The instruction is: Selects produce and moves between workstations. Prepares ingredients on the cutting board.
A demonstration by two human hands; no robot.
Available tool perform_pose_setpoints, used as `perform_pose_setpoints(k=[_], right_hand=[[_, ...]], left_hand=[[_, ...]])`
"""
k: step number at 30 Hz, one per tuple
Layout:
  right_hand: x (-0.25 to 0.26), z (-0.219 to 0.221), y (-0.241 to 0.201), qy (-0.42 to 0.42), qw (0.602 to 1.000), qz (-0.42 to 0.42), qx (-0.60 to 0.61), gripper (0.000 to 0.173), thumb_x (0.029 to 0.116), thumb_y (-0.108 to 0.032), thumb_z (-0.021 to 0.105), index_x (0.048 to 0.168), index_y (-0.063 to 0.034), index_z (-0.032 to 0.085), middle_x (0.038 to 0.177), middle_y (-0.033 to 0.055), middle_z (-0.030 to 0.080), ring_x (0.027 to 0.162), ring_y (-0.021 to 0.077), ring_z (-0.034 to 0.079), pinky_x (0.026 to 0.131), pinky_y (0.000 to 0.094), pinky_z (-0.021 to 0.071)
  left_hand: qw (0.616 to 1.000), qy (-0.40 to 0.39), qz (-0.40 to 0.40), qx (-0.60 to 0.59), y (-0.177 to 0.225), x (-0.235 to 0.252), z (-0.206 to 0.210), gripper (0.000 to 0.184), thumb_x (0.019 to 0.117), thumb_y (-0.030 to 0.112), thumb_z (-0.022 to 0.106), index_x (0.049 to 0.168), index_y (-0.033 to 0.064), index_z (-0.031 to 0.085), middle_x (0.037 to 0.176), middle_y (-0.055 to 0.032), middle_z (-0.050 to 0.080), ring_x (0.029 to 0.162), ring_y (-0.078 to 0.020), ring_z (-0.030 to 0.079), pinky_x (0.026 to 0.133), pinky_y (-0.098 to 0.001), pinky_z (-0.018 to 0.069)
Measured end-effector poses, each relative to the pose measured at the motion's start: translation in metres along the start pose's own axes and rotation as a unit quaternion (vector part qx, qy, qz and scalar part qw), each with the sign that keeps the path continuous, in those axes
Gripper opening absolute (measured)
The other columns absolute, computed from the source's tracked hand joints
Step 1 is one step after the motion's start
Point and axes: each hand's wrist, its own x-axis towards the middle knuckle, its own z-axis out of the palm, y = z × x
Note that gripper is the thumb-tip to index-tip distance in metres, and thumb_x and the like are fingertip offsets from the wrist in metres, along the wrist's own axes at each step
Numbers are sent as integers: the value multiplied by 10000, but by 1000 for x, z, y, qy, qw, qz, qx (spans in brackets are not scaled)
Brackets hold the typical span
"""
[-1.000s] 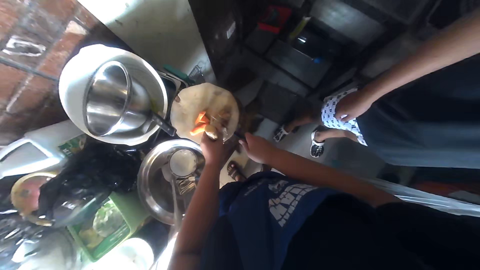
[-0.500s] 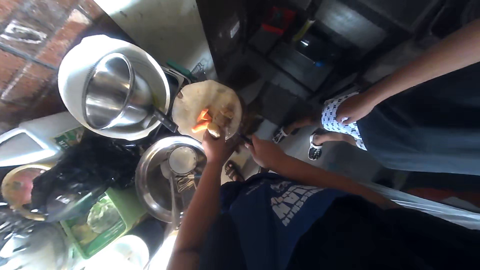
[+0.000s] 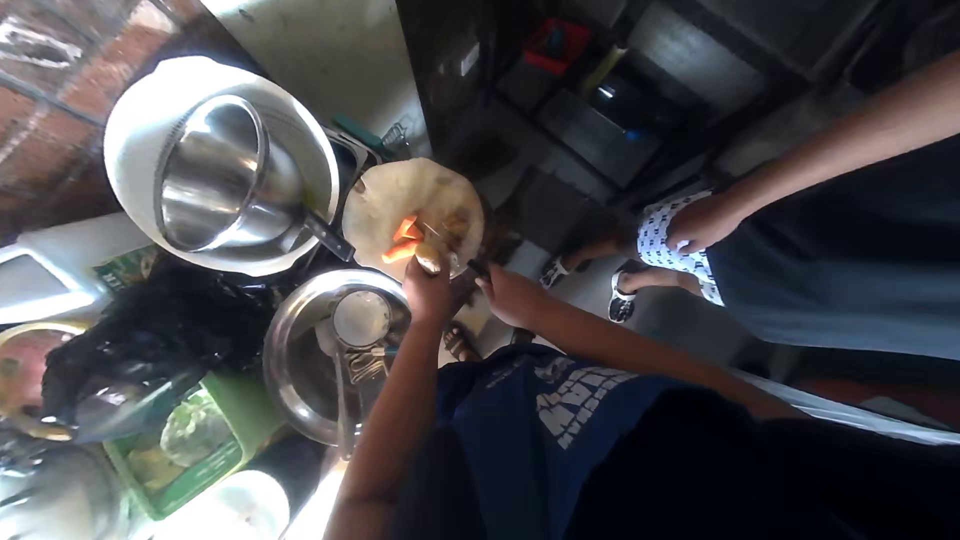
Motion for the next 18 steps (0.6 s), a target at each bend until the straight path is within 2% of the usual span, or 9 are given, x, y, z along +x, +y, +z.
perform_pose_setpoints(k=[2, 5, 9, 11, 12, 13, 15, 16, 18], right_hand=[[11, 2, -8, 12, 1000, -6, 13, 477, 1116, -435, 384, 1330, -35, 532, 1056, 209, 692, 1007, 377, 707, 859, 572, 575], [14, 2, -11, 18, 1000, -7, 18, 470, 1115, -432, 390, 1328, -38, 534, 1080, 205, 694, 1039, 370, 703, 883, 561, 572], [-9, 5, 9, 0, 1000, -3, 23, 509, 1120, -430, 370, 1361, -9, 525, 1161, 229, 673, 1102, 378, 680, 946, 560, 547], [-17, 7, 18, -14, 999, 1, 46, 501, 1122, -418, 376, 1351, -3, 537, 1123, 232, 679, 1073, 373, 682, 943, 555, 537], [-17, 4, 21, -30, 997, 2, 70, 491, 1122, -419, 380, 1329, -8, 551, 1068, 220, 675, 998, 352, 684, 896, 539, 546], [-15, 0, 24, -53, 993, 3, 103, 488, 1121, -432, 378, 1293, -17, 570, 970, 187, 653, 859, 303, 664, 792, 491, 555], [-8, -8, 33, -120, 971, 15, 208, 465, 1118, -493, 342, 1118, -72, 540, 683, 22, 455, 493, 108, 450, 470, 264, 435], [-9, -12, 34, -147, 953, 27, 265, 470, 1114, -511, 329, 1086, -82, 518, 628, -19, 400, 429, 66, 386, 415, 216, 392], [-20, -21, 30, -138, 951, 28, 276, 564, 1109, -547, 250, 1221, -82, 549, 682, -12, 417, 474, 80, 394, 465, 235, 409]], left_hand=[[1000, 1, 2, 5, 0, 1, 0, 402, 968, 262, 715, 1279, 23, 626, 1174, -190, 697, 1064, -317, 698, 954, -558, 555], [1000, 8, -12, 3, -1, 2, 3, 400, 960, 275, 723, 1269, 41, 627, 1129, -177, 707, 998, -309, 713, 898, -557, 577], [1000, 8, -13, -15, 0, 2, 2, 389, 968, 261, 708, 1271, 32, 622, 1114, -188, 708, 991, -312, 714, 897, -558, 574], [1000, 4, -15, -23, -3, 0, 3, 380, 978, 266, 697, 1270, 35, 619, 1099, -184, 710, 963, -305, 723, 882, -548, 590], [999, 2, -17, -31, -3, -1, 2, 374, 981, 260, 694, 1272, 36, 619, 1094, -184, 712, 952, -307, 723, 875, -551, 589], [999, -1, -20, -39, -3, -1, 1, 368, 985, 261, 690, 1272, 43, 618, 1084, -179, 713, 931, -303, 725, 856, -547, 594], [999, -5, -19, -45, 0, -3, -1, 365, 981, 243, 691, 1274, 39, 612, 1082, -182, 712, 922, -311, 725, 843, -548, 596], [999, -5, -16, -43, 1, -2, -2, 368, 971, 223, 701, 1270, 29, 611, 1091, -188, 709, 942, -317, 720, 860, -551, 589], [999, 1, -18, -42, -1, 1, -1, 367, 942, 192, 722, 1245, 10, 626, 1105, -190, 709, 983, -314, 715, 900, -542, 576]])
